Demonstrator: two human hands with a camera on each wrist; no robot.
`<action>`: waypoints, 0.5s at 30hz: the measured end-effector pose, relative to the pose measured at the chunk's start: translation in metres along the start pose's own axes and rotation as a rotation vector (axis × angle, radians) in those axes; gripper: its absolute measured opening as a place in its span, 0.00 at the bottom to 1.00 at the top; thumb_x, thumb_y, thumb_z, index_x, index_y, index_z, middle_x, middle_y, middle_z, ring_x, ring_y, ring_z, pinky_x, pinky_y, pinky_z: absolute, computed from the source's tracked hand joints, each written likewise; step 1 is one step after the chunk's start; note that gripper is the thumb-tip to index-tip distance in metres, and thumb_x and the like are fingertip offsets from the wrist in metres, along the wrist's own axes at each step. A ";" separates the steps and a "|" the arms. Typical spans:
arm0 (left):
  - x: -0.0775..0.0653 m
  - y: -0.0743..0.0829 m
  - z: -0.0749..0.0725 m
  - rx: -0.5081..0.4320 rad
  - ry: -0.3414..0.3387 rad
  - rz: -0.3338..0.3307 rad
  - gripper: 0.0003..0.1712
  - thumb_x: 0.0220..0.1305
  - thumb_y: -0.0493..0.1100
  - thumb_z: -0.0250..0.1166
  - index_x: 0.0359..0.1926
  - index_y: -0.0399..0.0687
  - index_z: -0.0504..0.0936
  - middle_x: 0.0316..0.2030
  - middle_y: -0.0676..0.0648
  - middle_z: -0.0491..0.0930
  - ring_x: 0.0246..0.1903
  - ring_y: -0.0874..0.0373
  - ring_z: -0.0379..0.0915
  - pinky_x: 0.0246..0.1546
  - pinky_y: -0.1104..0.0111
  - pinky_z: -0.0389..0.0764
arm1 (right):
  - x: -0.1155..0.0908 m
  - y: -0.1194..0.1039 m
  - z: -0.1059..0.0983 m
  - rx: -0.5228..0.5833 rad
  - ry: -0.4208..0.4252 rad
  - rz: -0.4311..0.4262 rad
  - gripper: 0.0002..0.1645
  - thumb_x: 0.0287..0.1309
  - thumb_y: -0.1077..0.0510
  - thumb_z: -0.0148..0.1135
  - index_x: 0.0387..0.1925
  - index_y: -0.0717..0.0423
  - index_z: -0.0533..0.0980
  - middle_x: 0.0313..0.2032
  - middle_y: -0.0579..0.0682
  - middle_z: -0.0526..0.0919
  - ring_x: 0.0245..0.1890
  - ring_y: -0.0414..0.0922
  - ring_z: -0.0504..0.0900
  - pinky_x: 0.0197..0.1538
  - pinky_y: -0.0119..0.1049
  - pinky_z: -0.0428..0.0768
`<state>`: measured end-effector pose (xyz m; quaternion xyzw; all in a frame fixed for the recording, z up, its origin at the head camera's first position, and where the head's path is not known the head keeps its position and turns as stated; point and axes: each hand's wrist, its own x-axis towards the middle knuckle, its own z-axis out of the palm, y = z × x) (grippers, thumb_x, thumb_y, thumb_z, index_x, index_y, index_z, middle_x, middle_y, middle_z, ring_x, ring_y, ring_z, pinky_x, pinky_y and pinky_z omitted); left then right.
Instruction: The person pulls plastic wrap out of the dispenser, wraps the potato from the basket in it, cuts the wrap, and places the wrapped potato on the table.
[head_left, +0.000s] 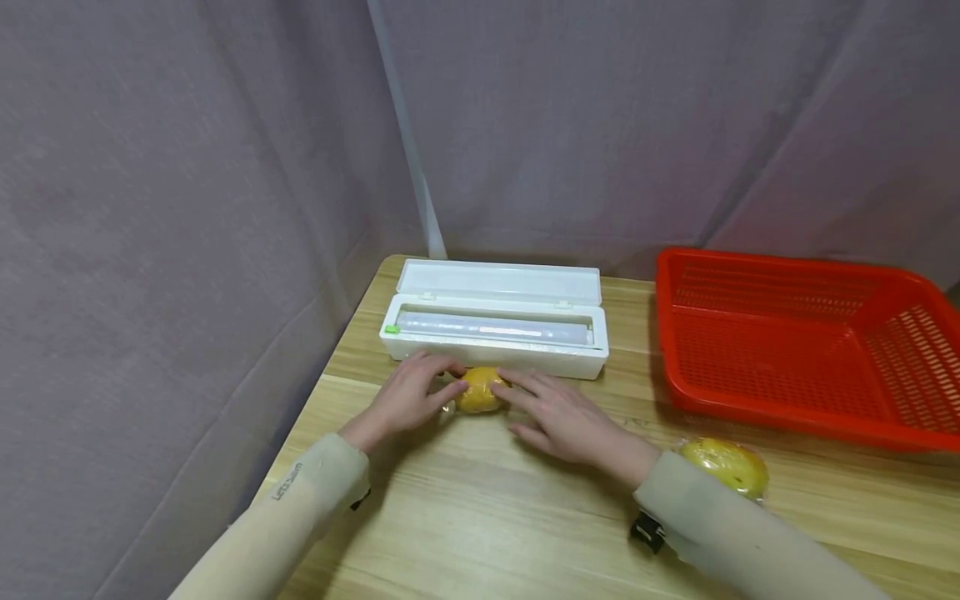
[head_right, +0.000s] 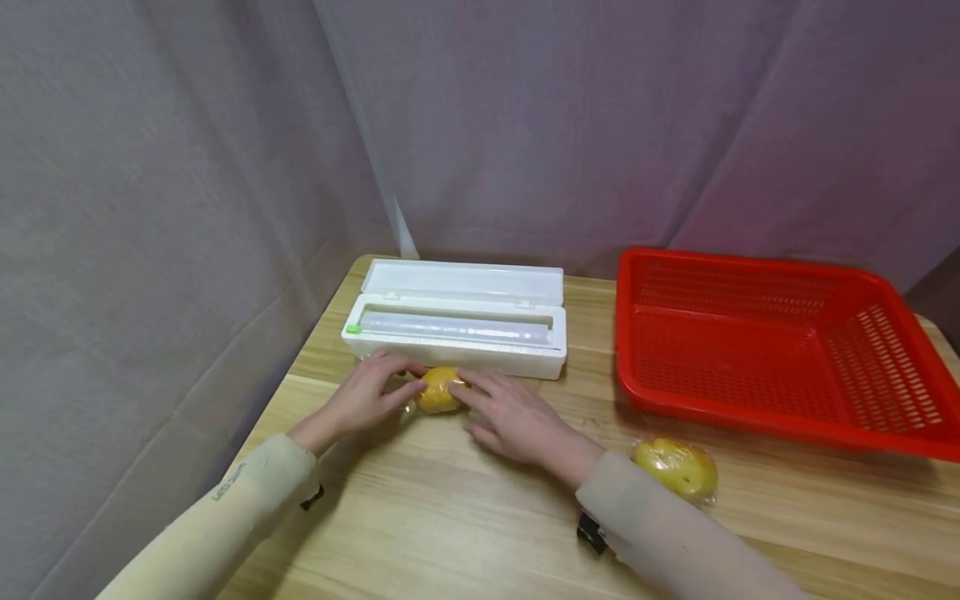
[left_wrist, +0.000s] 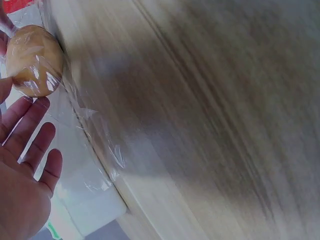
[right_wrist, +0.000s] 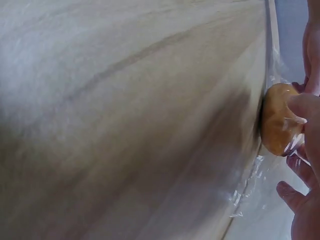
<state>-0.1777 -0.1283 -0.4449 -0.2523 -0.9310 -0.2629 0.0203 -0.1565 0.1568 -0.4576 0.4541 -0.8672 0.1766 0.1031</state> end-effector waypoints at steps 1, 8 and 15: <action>0.000 0.000 0.000 -0.001 -0.002 -0.002 0.12 0.76 0.51 0.69 0.51 0.50 0.88 0.49 0.52 0.89 0.52 0.52 0.77 0.56 0.54 0.80 | 0.000 0.000 0.001 0.012 -0.002 0.011 0.38 0.66 0.51 0.76 0.74 0.54 0.75 0.74 0.60 0.74 0.68 0.59 0.79 0.67 0.59 0.79; 0.003 -0.002 0.003 0.013 0.027 0.014 0.11 0.75 0.50 0.69 0.50 0.50 0.88 0.48 0.52 0.89 0.51 0.53 0.78 0.55 0.54 0.81 | 0.001 0.003 0.005 0.059 -0.018 0.070 0.35 0.68 0.51 0.73 0.74 0.51 0.75 0.73 0.58 0.74 0.68 0.58 0.79 0.67 0.58 0.80; 0.004 0.000 0.003 0.013 0.044 0.020 0.12 0.75 0.51 0.70 0.50 0.50 0.89 0.48 0.51 0.89 0.50 0.52 0.79 0.54 0.55 0.82 | 0.005 0.006 0.008 0.089 0.018 0.075 0.33 0.67 0.52 0.74 0.71 0.51 0.77 0.71 0.57 0.76 0.68 0.56 0.78 0.68 0.57 0.80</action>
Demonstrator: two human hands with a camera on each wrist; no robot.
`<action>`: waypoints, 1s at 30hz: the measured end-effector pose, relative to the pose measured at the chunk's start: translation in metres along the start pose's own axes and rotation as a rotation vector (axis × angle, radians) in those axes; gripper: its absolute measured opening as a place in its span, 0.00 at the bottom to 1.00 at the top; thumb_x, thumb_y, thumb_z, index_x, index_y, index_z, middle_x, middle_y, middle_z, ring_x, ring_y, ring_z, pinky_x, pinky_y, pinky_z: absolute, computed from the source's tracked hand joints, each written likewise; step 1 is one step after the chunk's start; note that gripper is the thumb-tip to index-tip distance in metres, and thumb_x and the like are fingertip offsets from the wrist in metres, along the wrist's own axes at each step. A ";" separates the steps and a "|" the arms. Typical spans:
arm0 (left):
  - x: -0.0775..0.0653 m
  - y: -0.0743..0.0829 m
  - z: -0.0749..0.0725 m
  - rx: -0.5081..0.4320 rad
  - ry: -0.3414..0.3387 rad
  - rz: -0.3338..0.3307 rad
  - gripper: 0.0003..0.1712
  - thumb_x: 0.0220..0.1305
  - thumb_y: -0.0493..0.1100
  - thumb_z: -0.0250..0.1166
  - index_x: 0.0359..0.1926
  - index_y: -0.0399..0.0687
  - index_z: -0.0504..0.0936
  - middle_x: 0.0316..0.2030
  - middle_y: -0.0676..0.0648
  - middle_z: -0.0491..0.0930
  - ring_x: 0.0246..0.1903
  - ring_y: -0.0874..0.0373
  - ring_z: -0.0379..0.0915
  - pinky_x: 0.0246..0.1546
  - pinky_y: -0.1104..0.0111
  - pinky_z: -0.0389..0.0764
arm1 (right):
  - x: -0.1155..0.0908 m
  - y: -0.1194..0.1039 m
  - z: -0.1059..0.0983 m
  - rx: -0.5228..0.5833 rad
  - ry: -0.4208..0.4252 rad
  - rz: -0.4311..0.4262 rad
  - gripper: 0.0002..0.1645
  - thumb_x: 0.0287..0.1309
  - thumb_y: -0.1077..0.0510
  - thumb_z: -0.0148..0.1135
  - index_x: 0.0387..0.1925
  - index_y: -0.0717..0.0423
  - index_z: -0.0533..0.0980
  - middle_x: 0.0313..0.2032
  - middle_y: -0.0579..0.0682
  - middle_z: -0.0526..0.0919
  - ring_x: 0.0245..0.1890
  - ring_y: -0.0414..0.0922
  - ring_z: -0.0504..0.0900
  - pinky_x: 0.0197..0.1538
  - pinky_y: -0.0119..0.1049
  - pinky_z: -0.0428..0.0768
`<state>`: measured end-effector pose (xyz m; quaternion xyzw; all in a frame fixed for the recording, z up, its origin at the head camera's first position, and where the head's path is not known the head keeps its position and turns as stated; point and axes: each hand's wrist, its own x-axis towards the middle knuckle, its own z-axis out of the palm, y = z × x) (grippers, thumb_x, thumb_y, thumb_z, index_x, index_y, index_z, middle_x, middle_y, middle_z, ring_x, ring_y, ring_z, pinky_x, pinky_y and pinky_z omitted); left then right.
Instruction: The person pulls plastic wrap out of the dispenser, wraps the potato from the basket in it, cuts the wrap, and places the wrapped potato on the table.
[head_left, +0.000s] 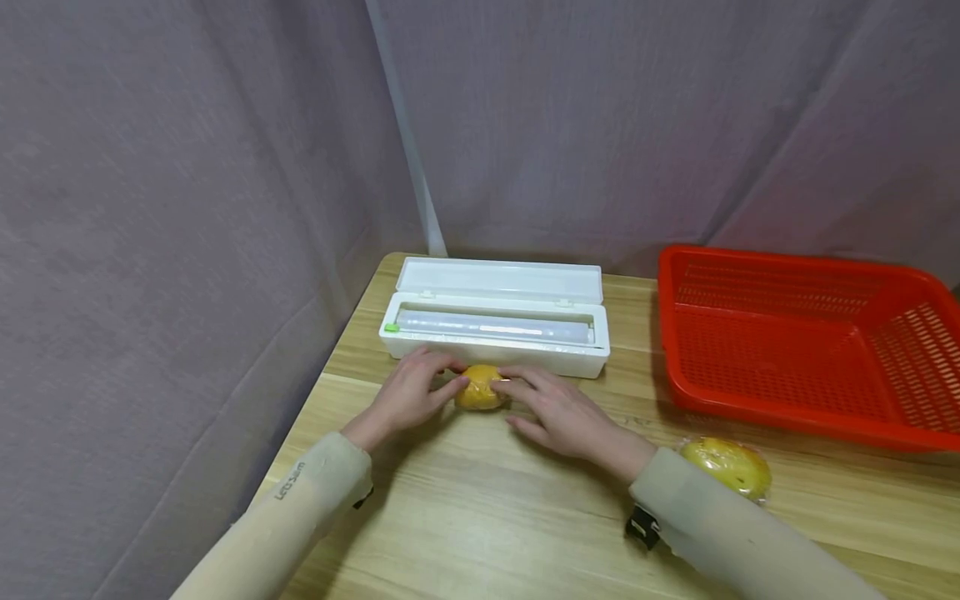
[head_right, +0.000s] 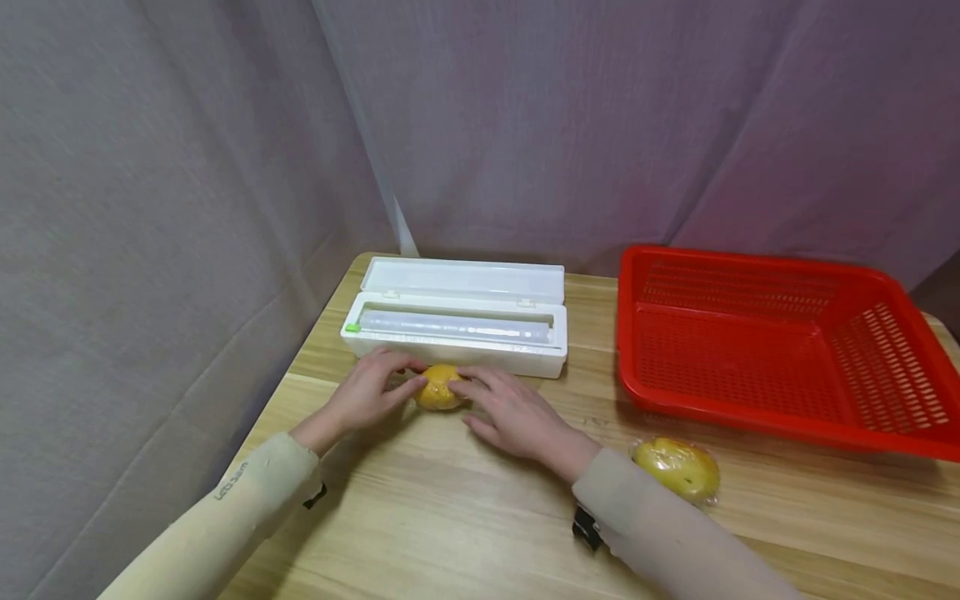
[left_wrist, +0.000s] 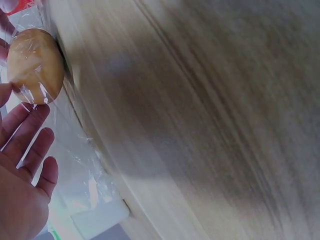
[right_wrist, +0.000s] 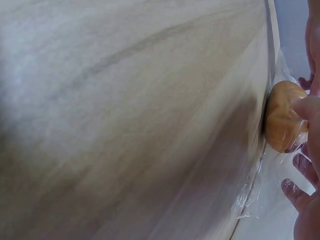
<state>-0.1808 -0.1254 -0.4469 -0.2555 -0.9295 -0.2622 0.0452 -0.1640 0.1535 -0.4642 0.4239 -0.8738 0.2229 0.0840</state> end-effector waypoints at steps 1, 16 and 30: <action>0.000 0.000 0.000 -0.001 0.000 0.001 0.12 0.75 0.51 0.69 0.50 0.50 0.89 0.49 0.51 0.89 0.50 0.52 0.79 0.54 0.55 0.82 | 0.001 0.000 0.000 0.003 0.008 -0.001 0.33 0.67 0.52 0.75 0.71 0.51 0.77 0.71 0.57 0.76 0.68 0.57 0.77 0.67 0.57 0.80; -0.002 -0.003 -0.001 -0.024 -0.001 -0.020 0.11 0.75 0.48 0.69 0.51 0.49 0.89 0.48 0.49 0.89 0.51 0.51 0.79 0.54 0.55 0.83 | 0.022 0.001 0.013 -0.011 0.036 -0.007 0.33 0.59 0.57 0.81 0.63 0.55 0.77 0.67 0.58 0.77 0.67 0.56 0.77 0.70 0.54 0.78; -0.005 -0.005 -0.006 -0.107 -0.058 -0.125 0.14 0.78 0.49 0.65 0.55 0.49 0.89 0.48 0.48 0.86 0.49 0.51 0.78 0.53 0.54 0.82 | 0.030 0.001 0.018 -0.064 0.163 -0.082 0.25 0.59 0.51 0.81 0.53 0.53 0.81 0.58 0.55 0.83 0.57 0.53 0.83 0.62 0.49 0.84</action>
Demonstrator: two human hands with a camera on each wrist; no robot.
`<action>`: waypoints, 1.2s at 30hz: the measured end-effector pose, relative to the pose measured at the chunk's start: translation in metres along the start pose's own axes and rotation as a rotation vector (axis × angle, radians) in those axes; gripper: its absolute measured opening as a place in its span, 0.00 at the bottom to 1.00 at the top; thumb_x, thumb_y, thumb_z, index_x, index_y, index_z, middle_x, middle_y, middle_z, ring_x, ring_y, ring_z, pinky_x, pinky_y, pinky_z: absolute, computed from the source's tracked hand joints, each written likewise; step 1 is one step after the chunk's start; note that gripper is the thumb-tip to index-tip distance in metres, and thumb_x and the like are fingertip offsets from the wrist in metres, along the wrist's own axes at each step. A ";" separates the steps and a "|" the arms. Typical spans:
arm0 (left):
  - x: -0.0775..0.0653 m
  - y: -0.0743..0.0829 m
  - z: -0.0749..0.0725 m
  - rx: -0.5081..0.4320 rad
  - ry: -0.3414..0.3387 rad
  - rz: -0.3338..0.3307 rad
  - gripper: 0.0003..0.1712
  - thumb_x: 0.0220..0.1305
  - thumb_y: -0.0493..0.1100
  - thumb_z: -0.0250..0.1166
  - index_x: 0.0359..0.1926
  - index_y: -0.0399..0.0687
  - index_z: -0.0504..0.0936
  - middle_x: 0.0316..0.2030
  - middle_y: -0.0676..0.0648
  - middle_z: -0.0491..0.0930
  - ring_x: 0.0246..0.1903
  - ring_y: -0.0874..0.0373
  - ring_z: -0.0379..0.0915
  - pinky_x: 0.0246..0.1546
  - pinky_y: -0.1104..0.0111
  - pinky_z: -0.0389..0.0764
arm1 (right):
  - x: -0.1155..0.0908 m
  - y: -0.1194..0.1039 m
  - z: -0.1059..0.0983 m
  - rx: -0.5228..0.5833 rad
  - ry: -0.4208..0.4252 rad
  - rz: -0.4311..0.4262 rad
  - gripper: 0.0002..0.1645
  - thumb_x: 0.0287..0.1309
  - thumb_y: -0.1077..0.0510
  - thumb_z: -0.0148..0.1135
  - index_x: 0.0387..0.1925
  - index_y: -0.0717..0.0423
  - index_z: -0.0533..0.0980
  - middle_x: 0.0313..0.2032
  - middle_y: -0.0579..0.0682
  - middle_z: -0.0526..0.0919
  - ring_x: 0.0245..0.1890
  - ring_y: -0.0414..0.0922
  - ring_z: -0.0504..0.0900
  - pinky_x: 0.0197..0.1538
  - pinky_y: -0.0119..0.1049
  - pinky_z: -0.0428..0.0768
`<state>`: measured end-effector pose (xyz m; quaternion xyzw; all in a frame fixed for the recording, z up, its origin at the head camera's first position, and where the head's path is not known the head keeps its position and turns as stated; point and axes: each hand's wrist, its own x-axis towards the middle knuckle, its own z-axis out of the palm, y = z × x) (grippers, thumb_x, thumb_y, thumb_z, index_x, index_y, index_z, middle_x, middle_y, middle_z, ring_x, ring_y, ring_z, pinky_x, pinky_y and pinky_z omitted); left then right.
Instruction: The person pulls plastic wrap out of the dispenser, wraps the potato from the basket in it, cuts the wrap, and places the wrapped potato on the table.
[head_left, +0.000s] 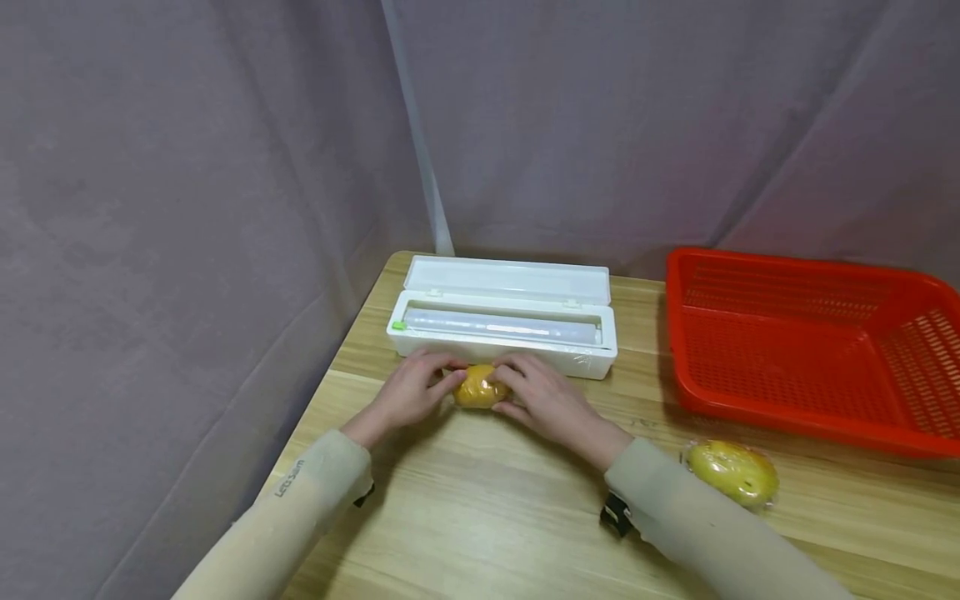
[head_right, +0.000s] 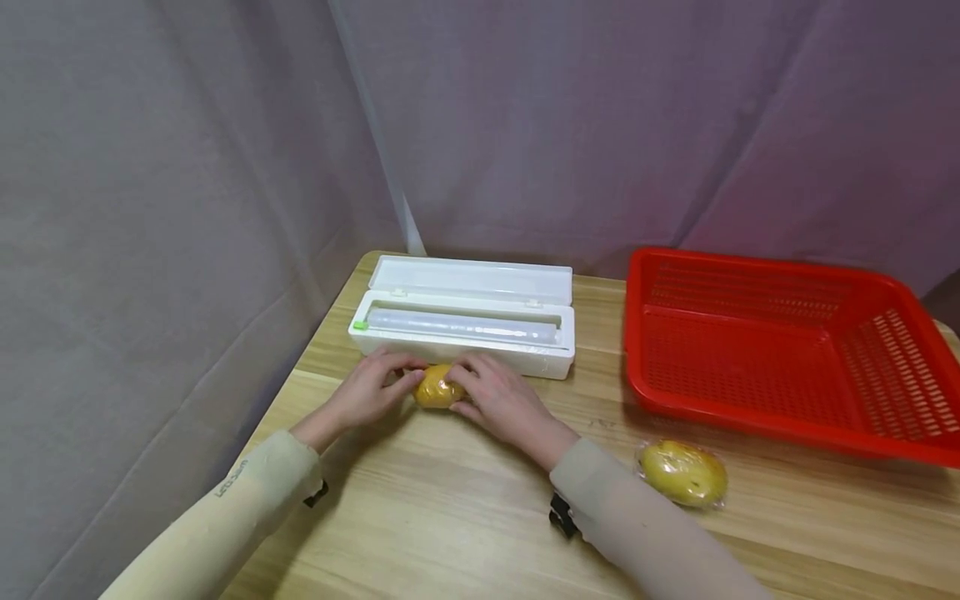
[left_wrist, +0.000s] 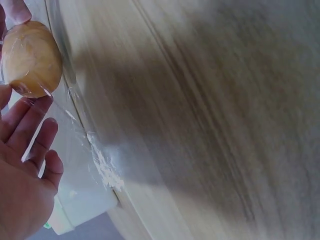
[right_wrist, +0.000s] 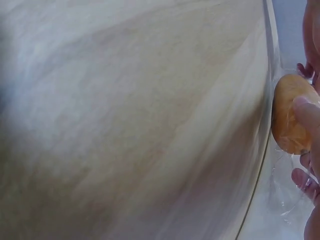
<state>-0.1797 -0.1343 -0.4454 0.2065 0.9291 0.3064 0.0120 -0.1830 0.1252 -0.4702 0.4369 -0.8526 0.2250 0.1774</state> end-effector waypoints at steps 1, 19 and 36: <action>0.000 -0.001 0.000 -0.013 0.007 -0.002 0.14 0.79 0.49 0.65 0.56 0.48 0.88 0.49 0.48 0.86 0.50 0.51 0.78 0.54 0.54 0.82 | 0.000 0.000 0.000 0.004 0.004 0.002 0.25 0.58 0.50 0.81 0.53 0.53 0.82 0.57 0.55 0.83 0.57 0.53 0.83 0.62 0.49 0.84; -0.029 -0.002 0.006 0.353 0.244 0.409 0.30 0.61 0.52 0.80 0.61 0.46 0.85 0.57 0.48 0.86 0.57 0.49 0.80 0.61 0.52 0.81 | -0.001 0.000 -0.004 0.113 0.023 0.093 0.27 0.60 0.46 0.79 0.55 0.52 0.81 0.56 0.54 0.85 0.57 0.54 0.84 0.63 0.52 0.84; -0.019 0.007 0.018 0.379 0.262 0.318 0.44 0.53 0.48 0.86 0.68 0.44 0.76 0.59 0.44 0.82 0.58 0.45 0.78 0.61 0.49 0.81 | 0.007 -0.008 -0.018 0.327 -0.034 0.304 0.24 0.68 0.47 0.73 0.60 0.51 0.81 0.52 0.49 0.89 0.50 0.48 0.87 0.54 0.47 0.88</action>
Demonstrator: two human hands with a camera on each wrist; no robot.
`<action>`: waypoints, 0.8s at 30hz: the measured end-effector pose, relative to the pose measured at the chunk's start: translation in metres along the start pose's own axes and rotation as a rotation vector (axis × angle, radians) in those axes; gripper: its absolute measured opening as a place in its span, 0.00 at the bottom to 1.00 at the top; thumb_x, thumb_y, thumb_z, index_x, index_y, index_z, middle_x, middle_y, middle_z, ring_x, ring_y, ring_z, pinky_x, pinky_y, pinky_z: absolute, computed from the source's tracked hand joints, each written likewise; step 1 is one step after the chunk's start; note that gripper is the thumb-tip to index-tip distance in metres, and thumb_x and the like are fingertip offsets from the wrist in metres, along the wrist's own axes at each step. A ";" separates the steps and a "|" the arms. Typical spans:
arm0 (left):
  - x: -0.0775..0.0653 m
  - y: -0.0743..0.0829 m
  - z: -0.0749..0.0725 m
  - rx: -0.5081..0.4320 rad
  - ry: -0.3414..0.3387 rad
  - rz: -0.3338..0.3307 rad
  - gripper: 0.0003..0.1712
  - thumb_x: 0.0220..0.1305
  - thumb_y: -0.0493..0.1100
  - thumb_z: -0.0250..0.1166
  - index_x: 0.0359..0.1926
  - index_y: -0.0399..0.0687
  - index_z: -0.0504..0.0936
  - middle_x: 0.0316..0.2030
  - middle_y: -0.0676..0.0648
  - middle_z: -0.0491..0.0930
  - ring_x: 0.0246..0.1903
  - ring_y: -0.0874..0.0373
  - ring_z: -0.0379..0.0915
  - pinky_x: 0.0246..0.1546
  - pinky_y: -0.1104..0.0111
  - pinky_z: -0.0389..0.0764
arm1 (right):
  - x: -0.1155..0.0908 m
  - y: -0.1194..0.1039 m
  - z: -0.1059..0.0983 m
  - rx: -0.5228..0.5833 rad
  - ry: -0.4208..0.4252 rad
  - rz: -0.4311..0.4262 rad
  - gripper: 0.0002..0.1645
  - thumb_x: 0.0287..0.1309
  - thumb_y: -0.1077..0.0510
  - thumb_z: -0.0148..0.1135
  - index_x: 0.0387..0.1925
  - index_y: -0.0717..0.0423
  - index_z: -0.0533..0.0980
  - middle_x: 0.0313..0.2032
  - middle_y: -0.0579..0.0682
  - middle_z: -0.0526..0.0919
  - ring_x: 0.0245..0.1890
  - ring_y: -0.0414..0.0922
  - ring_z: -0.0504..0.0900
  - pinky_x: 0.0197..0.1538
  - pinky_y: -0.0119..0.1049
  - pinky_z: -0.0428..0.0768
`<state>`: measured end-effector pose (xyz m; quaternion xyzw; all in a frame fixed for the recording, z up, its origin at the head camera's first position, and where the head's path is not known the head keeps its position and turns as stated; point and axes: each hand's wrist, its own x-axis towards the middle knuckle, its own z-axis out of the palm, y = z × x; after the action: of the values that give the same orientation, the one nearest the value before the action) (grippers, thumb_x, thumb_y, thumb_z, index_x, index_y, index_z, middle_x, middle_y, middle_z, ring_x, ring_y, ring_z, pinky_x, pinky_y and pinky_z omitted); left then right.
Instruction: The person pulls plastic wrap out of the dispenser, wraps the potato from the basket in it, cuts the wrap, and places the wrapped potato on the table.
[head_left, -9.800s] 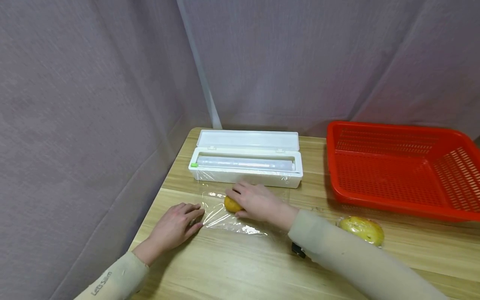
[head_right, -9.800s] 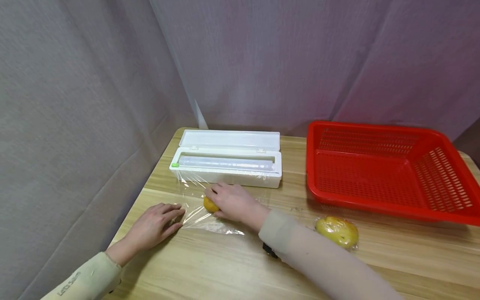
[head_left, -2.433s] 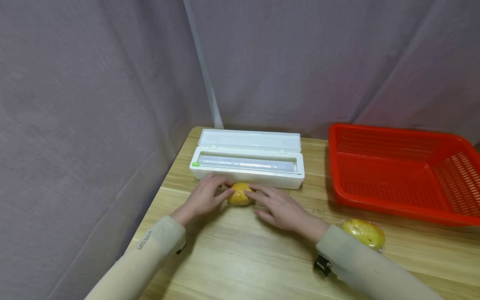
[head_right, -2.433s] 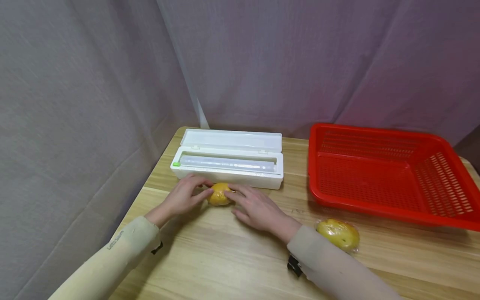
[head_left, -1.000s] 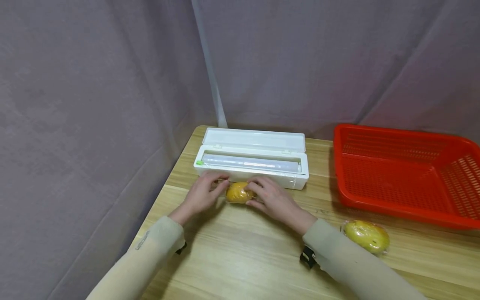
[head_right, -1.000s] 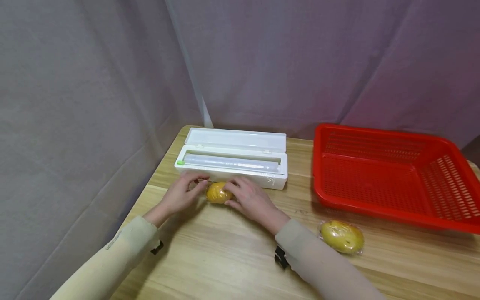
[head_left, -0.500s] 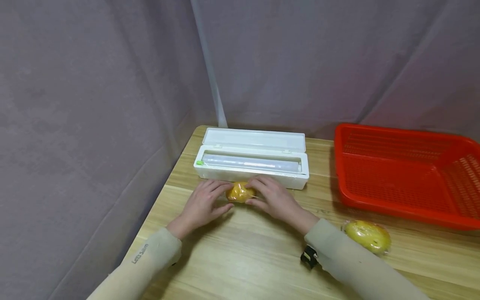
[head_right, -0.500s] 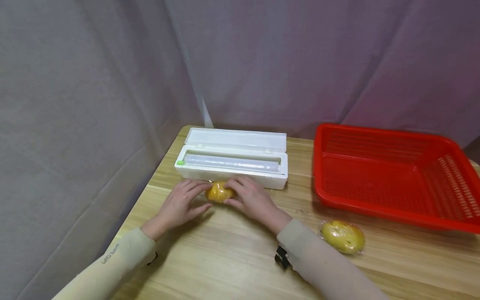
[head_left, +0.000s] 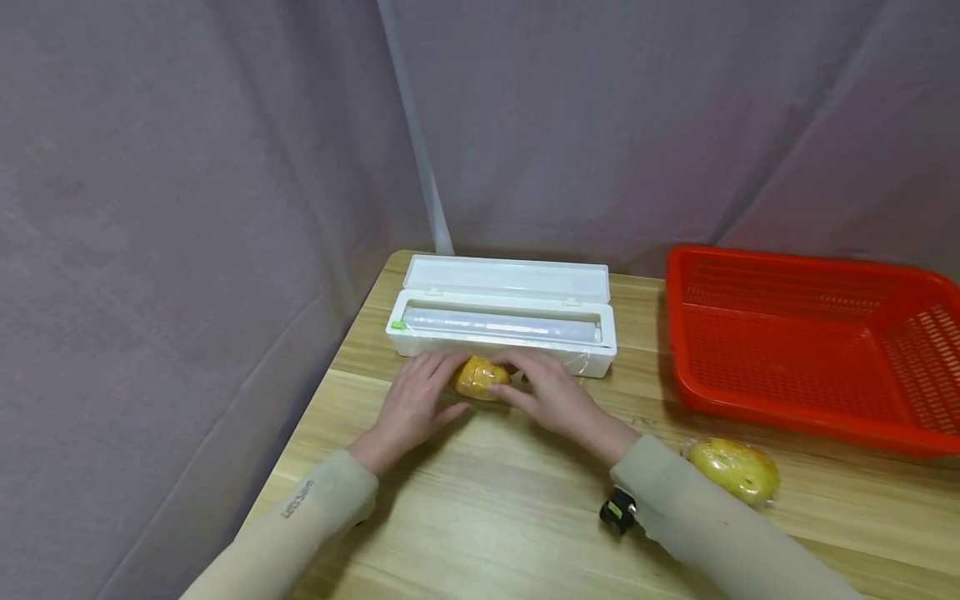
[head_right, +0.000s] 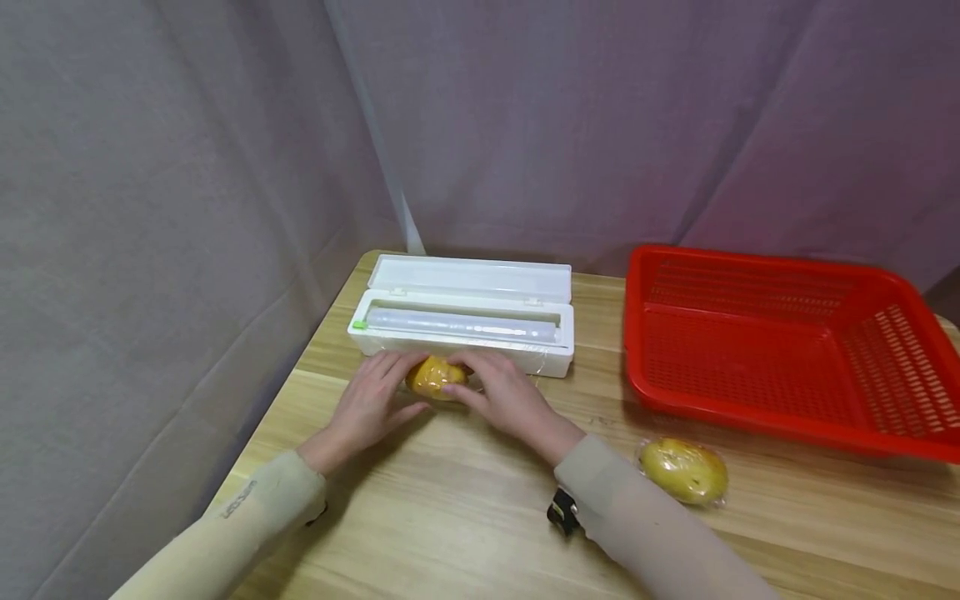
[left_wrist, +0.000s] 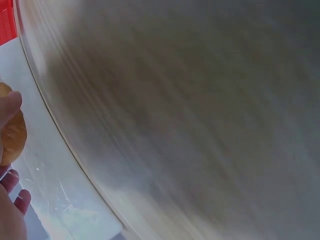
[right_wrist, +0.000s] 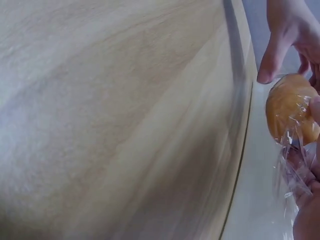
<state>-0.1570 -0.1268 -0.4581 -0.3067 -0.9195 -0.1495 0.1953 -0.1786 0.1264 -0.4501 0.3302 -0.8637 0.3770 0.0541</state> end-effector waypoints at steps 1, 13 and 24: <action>0.001 0.000 0.001 0.007 0.002 -0.002 0.44 0.53 0.47 0.86 0.67 0.44 0.76 0.59 0.44 0.82 0.58 0.45 0.78 0.62 0.50 0.80 | 0.001 -0.001 -0.001 0.005 -0.004 0.003 0.24 0.68 0.47 0.73 0.60 0.51 0.82 0.51 0.49 0.89 0.50 0.47 0.87 0.54 0.47 0.88; 0.006 -0.001 -0.004 -0.009 0.015 0.029 0.41 0.50 0.45 0.88 0.62 0.44 0.78 0.56 0.44 0.83 0.57 0.45 0.79 0.63 0.49 0.79 | -0.001 -0.014 -0.011 -0.052 -0.053 0.001 0.28 0.70 0.46 0.71 0.65 0.52 0.79 0.59 0.53 0.86 0.57 0.52 0.86 0.63 0.57 0.83; 0.013 -0.003 -0.014 -0.051 -0.051 0.022 0.40 0.52 0.46 0.87 0.63 0.46 0.78 0.57 0.46 0.84 0.60 0.47 0.78 0.67 0.51 0.76 | -0.003 -0.019 -0.016 -0.150 0.000 -0.053 0.28 0.69 0.45 0.72 0.63 0.55 0.83 0.74 0.57 0.72 0.65 0.56 0.75 0.69 0.61 0.75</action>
<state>-0.1648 -0.1285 -0.4405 -0.3252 -0.9166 -0.1631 0.1657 -0.1670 0.1292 -0.4277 0.3478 -0.8805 0.3095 0.0888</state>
